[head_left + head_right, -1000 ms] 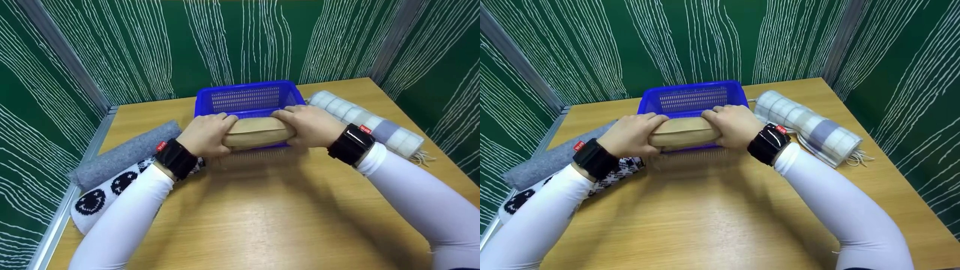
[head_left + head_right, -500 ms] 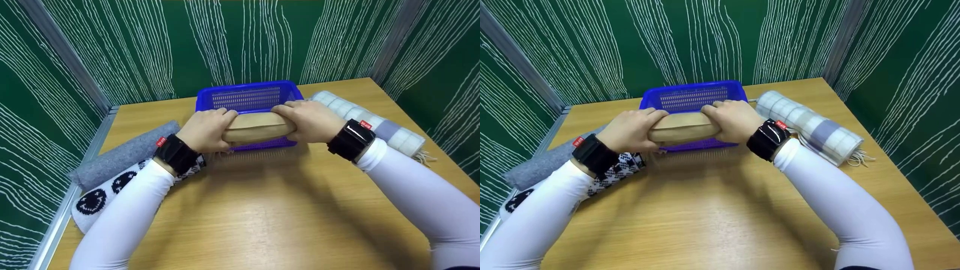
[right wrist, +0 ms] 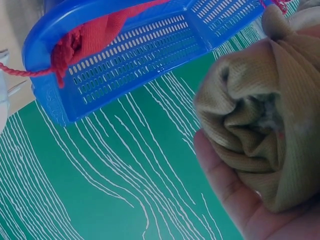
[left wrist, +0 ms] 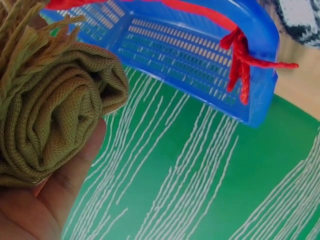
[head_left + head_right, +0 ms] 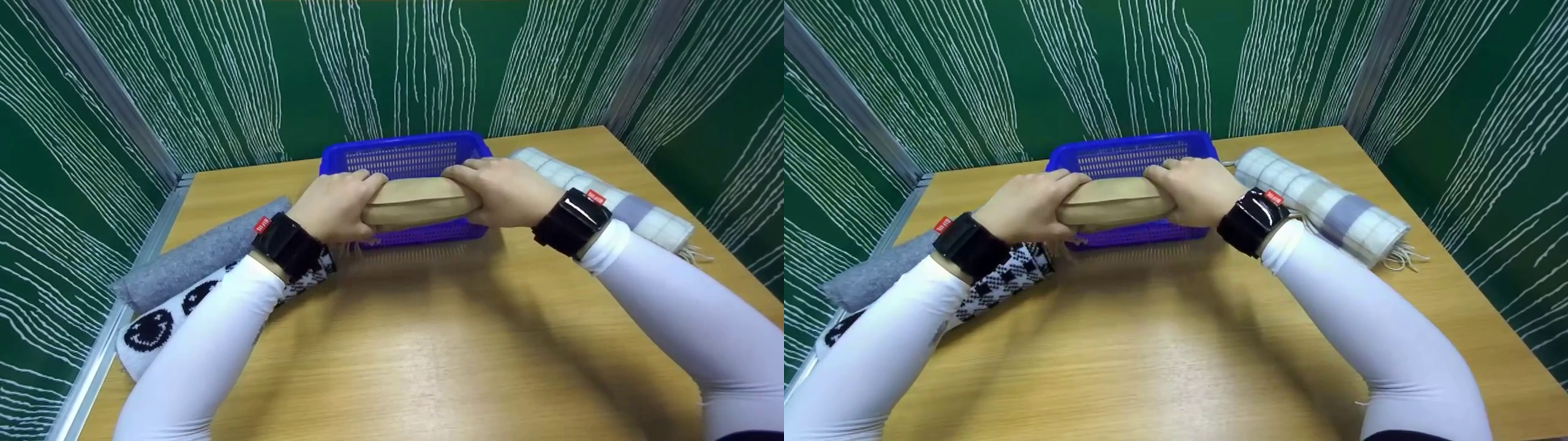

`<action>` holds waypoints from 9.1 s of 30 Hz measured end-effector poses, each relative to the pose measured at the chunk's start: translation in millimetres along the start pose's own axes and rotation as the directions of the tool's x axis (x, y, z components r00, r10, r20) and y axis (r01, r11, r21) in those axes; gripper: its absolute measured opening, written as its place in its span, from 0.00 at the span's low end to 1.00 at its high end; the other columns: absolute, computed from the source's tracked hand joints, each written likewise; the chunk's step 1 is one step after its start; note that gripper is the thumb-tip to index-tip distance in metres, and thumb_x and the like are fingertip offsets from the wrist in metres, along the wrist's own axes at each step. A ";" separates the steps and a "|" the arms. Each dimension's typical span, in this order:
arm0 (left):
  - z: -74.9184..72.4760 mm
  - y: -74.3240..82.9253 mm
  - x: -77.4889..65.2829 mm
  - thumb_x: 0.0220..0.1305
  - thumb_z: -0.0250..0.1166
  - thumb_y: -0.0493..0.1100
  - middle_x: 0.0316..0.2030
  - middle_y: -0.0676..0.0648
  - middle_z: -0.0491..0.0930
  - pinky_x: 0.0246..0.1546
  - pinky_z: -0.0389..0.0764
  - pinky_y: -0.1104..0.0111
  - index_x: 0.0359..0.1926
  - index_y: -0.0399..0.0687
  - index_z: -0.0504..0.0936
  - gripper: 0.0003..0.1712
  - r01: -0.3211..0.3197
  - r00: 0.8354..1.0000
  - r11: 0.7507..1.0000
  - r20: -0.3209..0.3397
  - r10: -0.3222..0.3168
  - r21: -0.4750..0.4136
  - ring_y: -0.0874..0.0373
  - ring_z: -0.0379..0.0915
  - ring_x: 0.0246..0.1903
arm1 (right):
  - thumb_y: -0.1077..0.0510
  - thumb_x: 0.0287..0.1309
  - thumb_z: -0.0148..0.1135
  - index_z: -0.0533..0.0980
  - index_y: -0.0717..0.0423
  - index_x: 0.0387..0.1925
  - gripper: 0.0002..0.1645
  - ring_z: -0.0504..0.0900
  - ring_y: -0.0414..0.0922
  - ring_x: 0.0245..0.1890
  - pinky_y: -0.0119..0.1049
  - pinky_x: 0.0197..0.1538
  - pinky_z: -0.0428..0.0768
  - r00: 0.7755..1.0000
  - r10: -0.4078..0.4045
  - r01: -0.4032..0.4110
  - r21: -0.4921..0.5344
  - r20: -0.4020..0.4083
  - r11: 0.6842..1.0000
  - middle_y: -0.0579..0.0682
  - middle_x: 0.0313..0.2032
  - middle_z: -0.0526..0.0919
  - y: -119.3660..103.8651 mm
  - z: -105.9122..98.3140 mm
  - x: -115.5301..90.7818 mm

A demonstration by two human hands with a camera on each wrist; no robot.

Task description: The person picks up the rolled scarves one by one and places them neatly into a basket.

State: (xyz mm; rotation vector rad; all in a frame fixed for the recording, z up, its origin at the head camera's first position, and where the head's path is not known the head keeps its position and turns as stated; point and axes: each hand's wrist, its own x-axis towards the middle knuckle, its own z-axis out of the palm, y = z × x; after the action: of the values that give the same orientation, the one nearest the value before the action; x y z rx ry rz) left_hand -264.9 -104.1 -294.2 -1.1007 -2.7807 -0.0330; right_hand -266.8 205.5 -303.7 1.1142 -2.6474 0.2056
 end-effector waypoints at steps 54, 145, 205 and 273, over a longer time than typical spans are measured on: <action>-2.8 -15.3 28.1 0.53 0.86 0.53 0.54 0.43 0.84 0.58 0.86 0.47 0.68 0.47 0.76 0.45 0.069 0.996 0.997 0.053 -0.067 -0.026 0.44 0.83 0.53 | 0.56 0.52 0.82 0.79 0.58 0.63 0.37 0.87 0.63 0.44 0.63 0.51 0.86 0.998 0.040 -0.039 -0.022 0.039 0.999 0.61 0.47 0.88 20.7 -1.6 27.7; 50.8 -35.1 52.4 0.62 0.77 0.42 0.51 0.45 0.87 0.61 0.83 0.48 0.58 0.49 0.82 0.24 0.179 0.946 0.981 0.288 -0.152 -0.072 0.46 0.83 0.54 | 0.62 0.57 0.77 0.77 0.63 0.69 0.38 0.87 0.62 0.54 0.60 0.62 0.84 0.952 0.089 -0.129 0.118 0.292 0.985 0.63 0.55 0.89 41.5 38.9 34.6; 37.9 -45.4 33.8 0.68 0.76 0.47 0.62 0.43 0.85 0.66 0.80 0.50 0.73 0.49 0.80 0.34 0.165 0.950 0.969 0.293 -0.106 -0.184 0.46 0.80 0.62 | 0.68 0.56 0.77 0.86 0.63 0.51 0.20 0.85 0.52 0.39 0.53 0.49 0.87 0.989 -0.066 0.044 0.163 0.135 0.986 0.55 0.37 0.87 45.0 41.0 24.4; 35.1 -44.5 -65.6 0.69 0.71 0.67 0.74 0.35 0.73 0.73 0.75 0.38 0.82 0.45 0.64 0.52 0.302 0.949 0.946 0.128 -0.287 -0.118 0.35 0.73 0.72 | 0.40 0.68 0.73 0.71 0.54 0.78 0.45 0.77 0.62 0.72 0.62 0.75 0.75 0.997 -0.077 0.073 0.128 0.025 0.989 0.60 0.72 0.79 -33.5 47.0 24.2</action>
State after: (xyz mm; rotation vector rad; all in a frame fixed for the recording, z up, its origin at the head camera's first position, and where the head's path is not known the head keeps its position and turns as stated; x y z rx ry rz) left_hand -252.7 -178.4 -337.0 -0.7197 -3.0578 -0.2050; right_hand -267.7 154.9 -340.5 1.2636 -2.6446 0.3497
